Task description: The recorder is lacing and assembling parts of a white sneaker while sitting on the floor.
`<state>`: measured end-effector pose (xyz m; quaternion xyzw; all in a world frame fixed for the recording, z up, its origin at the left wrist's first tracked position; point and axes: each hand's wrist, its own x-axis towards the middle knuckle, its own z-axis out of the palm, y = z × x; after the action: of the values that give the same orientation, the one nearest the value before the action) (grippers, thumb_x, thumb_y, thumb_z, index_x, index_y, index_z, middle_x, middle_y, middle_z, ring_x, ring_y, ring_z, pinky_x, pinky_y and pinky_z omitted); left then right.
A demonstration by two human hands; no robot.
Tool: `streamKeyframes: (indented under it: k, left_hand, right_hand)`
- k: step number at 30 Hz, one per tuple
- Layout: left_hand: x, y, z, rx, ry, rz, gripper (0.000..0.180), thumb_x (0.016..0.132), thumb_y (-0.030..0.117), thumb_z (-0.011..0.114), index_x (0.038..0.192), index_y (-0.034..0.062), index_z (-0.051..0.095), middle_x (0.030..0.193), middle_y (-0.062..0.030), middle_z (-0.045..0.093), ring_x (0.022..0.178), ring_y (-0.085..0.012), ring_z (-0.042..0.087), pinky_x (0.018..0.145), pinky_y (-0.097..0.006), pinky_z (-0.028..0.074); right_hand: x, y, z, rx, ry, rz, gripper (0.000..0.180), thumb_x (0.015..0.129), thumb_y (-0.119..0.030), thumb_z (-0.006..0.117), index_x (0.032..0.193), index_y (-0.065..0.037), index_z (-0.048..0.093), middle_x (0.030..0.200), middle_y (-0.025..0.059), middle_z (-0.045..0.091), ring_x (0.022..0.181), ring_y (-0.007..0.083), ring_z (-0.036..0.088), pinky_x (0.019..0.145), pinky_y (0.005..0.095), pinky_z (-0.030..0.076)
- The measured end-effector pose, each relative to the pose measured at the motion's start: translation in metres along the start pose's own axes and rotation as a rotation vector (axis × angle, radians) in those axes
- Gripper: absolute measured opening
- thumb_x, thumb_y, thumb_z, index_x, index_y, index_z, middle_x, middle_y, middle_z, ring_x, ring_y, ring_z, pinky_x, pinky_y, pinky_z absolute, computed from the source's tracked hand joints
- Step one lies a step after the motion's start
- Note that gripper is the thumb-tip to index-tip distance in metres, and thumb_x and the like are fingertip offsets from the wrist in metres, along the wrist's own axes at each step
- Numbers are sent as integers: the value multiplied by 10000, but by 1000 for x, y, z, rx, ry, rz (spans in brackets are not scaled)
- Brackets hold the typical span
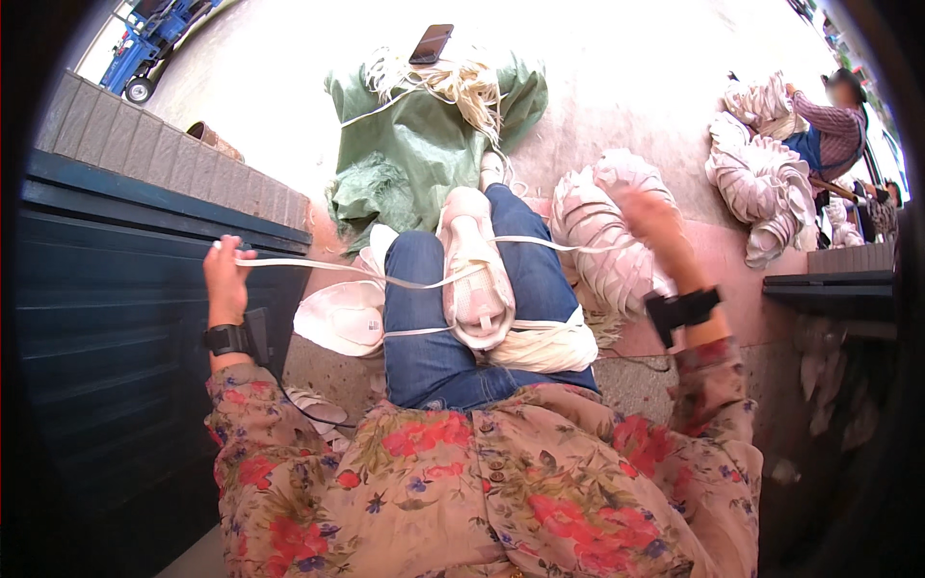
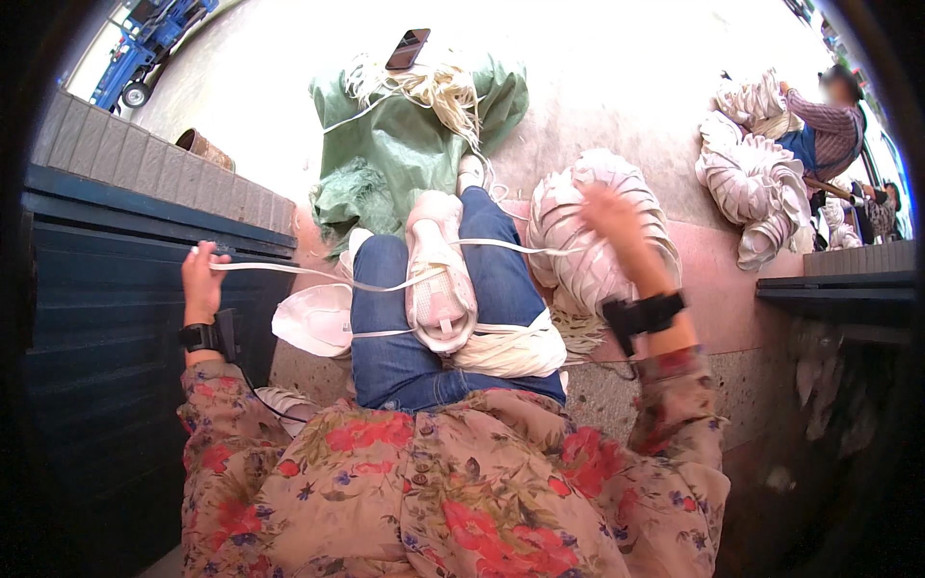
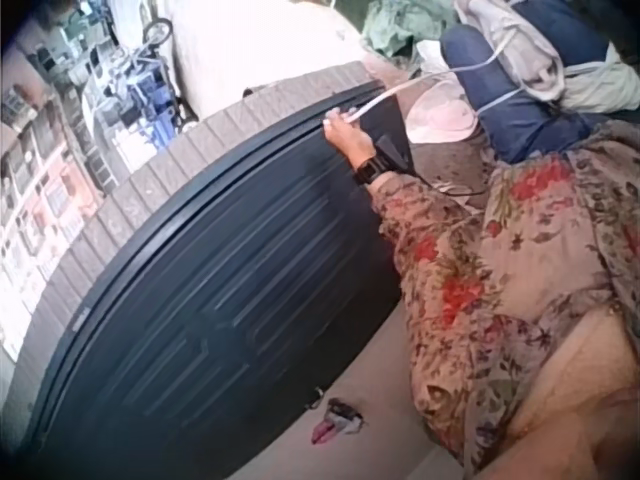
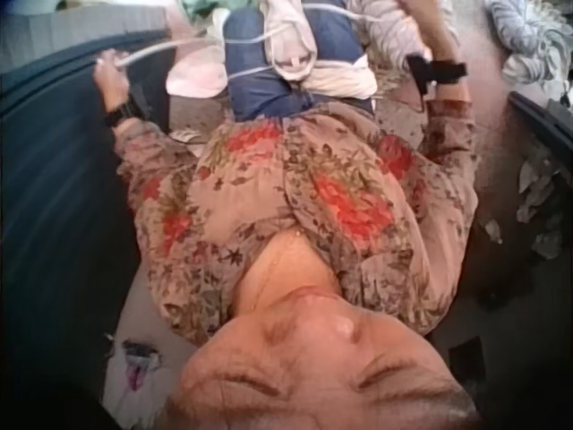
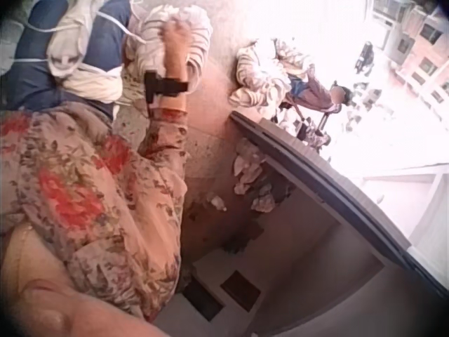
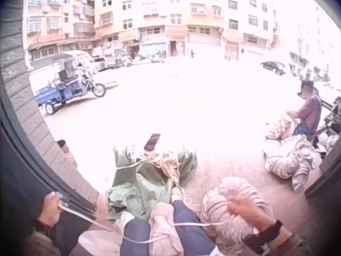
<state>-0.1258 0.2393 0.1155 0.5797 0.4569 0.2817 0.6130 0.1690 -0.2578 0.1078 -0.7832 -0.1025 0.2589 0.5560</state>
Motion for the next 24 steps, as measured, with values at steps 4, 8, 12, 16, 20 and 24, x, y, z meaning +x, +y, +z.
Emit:
streamKeyframes:
  k: [4, 8, 12, 16, 20, 24]
  left_hand:
    - [-34, -28, 70, -132, -413, -252, 46, 820, 88, 528, 827, 79, 483, 590, 14, 433, 486, -106, 468, 481, -270, 469]
    - [-82, -59, 134, -86, -695, -455, 192, 853, 229, 534, 866, 38, 523, 519, 32, 375, 391, -73, 366, 404, -244, 403]
    - [-119, -85, 162, 86, -830, -565, 224, 879, 256, 475, 840, 47, 545, 555, 34, 394, 448, -75, 359, 455, -236, 364]
    - [-138, -107, 172, 648, -833, 122, 210, 832, 190, 517, 805, -1, 601, 690, -51, 559, 606, -128, 500, 557, -244, 420]
    - [-133, -113, 175, 777, -620, 903, 179, 787, 129, 542, 827, -35, 602, 764, -85, 603, 674, -147, 538, 619, -269, 440]
    - [-132, -103, 173, 657, -716, 259, 175, 794, 120, 526, 842, -25, 610, 769, -80, 601, 659, -133, 532, 615, -256, 435]
  right_hand:
    - [-15, 52, 100, -35, -331, 20, 186, 812, -156, 541, 832, 11, 620, 647, 64, 605, 610, 129, 573, 558, 254, 453]
    - [-12, 61, 140, -455, -237, -236, 235, 798, -193, 475, 809, 8, 597, 741, 197, 589, 725, 335, 580, 666, 389, 452]
    - [-8, 66, 152, -575, -264, -181, 228, 799, -171, 450, 790, 4, 597, 782, 216, 586, 780, 353, 566, 704, 429, 439]
    - [-9, 64, 157, -735, -237, -304, 191, 786, -155, 462, 755, -4, 575, 762, 181, 581, 755, 352, 570, 692, 452, 437]
    - [-17, 52, 164, -952, -194, -487, 122, 754, -142, 493, 740, -46, 567, 739, 105, 562, 747, 279, 564, 655, 417, 423]
    - [-12, 49, 173, -1217, -264, -779, 79, 721, -124, 513, 742, -76, 573, 748, 72, 557, 750, 223, 546, 677, 363, 389]
